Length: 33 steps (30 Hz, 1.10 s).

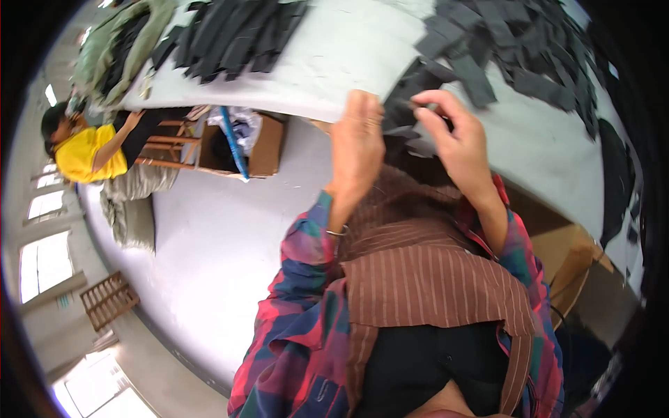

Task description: Trimming excess material and loose threads from black fabric components using small scissors.

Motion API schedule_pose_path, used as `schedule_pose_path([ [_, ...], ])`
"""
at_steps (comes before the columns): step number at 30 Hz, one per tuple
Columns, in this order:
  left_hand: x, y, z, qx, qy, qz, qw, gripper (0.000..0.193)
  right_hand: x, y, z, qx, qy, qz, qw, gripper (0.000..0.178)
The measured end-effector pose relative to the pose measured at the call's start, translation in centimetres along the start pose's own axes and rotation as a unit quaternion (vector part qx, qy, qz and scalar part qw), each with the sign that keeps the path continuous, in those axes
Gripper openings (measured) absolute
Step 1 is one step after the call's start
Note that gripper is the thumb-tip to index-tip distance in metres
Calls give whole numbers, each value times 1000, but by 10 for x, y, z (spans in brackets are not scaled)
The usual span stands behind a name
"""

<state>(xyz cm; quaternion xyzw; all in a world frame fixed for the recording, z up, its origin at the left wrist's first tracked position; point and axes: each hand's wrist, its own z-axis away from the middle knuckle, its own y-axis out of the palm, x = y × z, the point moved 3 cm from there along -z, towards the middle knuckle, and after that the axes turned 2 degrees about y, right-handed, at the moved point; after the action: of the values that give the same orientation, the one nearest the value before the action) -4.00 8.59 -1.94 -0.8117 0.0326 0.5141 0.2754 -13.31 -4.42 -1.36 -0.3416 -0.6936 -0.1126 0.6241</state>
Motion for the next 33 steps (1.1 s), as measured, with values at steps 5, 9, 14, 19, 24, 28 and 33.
schedule_pose_path([
  [5, -16, 18, 19, 28, 181, -35, 982, 11, -13, -2, -3, 0, 93, -108, 990, 39],
  [9, -11, 34, 32, 45, 223, -23, 973, 13, -17, 0, -4, 26, 165, -107, 980, 39],
  [14, -18, 33, 36, 66, 207, -1, 976, 10, -16, -10, 1, 30, 90, -44, 994, 52],
  [19, -46, 8, 23, 73, 194, 156, 966, 7, 0, -34, -5, -71, -37, -44, 996, 46],
  [24, -18, 0, 0, 87, -140, 382, 909, 44, 17, -12, -6, 50, -30, -94, 994, 44],
  [28, -8, 10, -14, 145, -119, 317, 930, 62, 4, -1, -2, 53, -8, -90, 995, 42],
  [33, 3, 20, -13, 145, -164, 299, 929, 70, -9, -2, -1, 48, -9, -81, 995, 44],
])
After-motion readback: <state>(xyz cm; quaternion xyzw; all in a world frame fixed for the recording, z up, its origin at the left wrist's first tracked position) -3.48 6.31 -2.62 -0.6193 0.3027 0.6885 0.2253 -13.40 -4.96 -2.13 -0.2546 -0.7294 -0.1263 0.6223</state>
